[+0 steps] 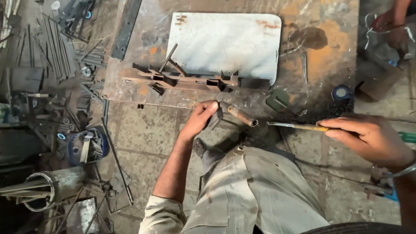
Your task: Welding and assembling metal parts on a workbench in a workshop environment.
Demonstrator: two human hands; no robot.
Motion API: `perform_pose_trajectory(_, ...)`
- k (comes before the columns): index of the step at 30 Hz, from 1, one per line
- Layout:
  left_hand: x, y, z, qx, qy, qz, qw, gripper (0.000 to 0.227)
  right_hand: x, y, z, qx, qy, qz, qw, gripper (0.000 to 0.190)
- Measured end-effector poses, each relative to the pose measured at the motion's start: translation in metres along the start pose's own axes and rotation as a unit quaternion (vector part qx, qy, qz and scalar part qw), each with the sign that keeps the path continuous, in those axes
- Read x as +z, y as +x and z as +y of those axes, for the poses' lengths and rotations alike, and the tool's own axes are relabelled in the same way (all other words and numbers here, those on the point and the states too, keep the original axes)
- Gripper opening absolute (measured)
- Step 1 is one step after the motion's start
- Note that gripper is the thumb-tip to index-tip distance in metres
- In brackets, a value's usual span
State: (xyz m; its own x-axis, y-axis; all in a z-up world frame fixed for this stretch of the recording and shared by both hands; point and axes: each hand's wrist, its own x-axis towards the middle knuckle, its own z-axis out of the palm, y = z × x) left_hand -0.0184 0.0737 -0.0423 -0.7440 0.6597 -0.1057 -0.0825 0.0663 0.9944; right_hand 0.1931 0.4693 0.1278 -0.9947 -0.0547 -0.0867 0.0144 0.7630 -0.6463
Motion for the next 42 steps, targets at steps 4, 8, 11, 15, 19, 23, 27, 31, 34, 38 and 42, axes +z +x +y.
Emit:
perform_pose_trajectory(4, 0.001, 0.001, 0.001, 0.013, 0.007, -0.01, 1.0, 0.043, -0.022, -0.001, -0.021, -0.026, -0.151, 0.039, 0.987, 0.031)
perform_pose_trajectory(8, 0.003, 0.001, -0.001, -0.028, -0.02, 0.0, 0.999, 0.042, -0.029, -0.006, -0.01, -0.043, -0.226, -0.001, 0.973, 0.032)
perform_pose_trajectory(11, 0.005, 0.006, -0.008, -0.052, -0.009, 0.023, 0.998, 0.044, -0.029, -0.009, -0.002, -0.116, -0.201, 0.054, 0.971, 0.035)
perform_pose_trajectory(15, 0.01, 0.014, 0.0, -0.046, 0.017, 0.01, 0.999, 0.049, -0.035, -0.006, -0.006, -0.14, -0.227, 0.038, 0.963, 0.044)
perform_pose_trajectory(19, 0.008, 0.02, -0.001, -0.028, 0.031, -0.029, 0.999, 0.053, -0.052, 0.012, -0.04, -0.161, -0.289, 0.036, 0.943, 0.045)
perform_pose_trajectory(23, 0.01, 0.022, 0.009, -0.06, 0.041, -0.033, 0.997, 0.056, -0.051, 0.013, -0.034, -0.185, -0.303, 0.044, 0.934, 0.039)
perform_pose_trajectory(27, 0.01, 0.03, -0.001, -0.079, 0.067, 0.002, 0.995, 0.063, -0.053, 0.009, -0.025, -0.184, -0.339, 0.026, 0.922, 0.038)
perform_pose_trajectory(31, 0.013, 0.035, 0.009, -0.092, 0.071, -0.011, 0.993, 0.067, -0.054, 0.007, -0.016, -0.187, -0.345, 0.004, 0.92, 0.045)
perform_pose_trajectory(34, 0.014, 0.037, 0.011, -0.099, 0.076, -0.034, 0.992, 0.068, -0.052, 0.004, -0.009, -0.224, -0.388, -0.017, 0.894, 0.051)
perform_pose_trajectory(38, 0.013, 0.043, 0.001, -0.09, 0.087, -0.058, 0.99, 0.069, -0.038, -0.001, 0.01, -0.178, -0.399, -0.092, 0.895, 0.054)
perform_pose_trajectory(42, 0.023, 0.049, -0.002, -0.148, 0.065, -0.048, 0.986, 0.071, -0.034, 0.019, -0.019, -0.039, -0.159, -0.223, 0.961, 0.036)
